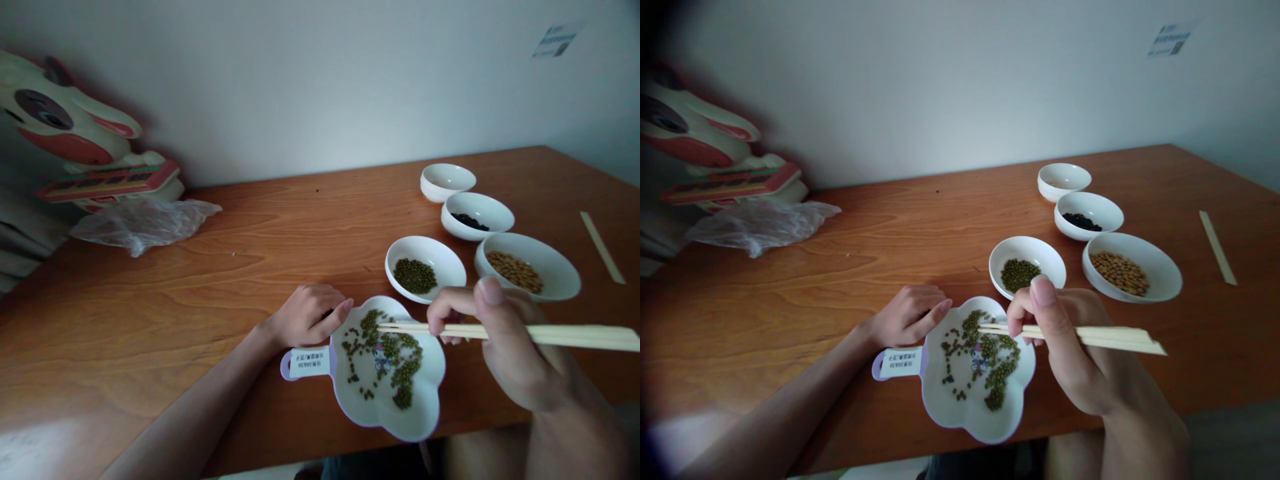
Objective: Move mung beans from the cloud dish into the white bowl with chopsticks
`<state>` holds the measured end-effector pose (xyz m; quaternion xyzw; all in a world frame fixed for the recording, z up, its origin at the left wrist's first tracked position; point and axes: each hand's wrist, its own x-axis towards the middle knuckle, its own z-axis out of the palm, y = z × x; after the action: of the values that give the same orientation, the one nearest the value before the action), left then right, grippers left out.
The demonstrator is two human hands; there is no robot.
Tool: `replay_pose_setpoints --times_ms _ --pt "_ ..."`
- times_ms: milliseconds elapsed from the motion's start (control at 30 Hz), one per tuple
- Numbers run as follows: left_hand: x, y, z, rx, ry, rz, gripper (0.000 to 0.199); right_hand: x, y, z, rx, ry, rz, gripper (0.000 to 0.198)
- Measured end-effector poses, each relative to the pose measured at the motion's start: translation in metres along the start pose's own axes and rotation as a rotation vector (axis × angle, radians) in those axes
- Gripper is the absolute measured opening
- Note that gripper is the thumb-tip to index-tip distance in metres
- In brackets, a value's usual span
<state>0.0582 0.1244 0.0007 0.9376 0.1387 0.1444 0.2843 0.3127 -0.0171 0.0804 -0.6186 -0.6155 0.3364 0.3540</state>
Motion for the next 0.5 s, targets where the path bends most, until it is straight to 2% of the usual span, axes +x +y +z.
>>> replay_pose_setpoints --times_ms 500 --pt "-0.0016 -0.0029 0.0036 0.033 -0.005 -0.012 0.039 0.0009 0.0094 0.0043 0.060 0.025 -0.081 0.069"
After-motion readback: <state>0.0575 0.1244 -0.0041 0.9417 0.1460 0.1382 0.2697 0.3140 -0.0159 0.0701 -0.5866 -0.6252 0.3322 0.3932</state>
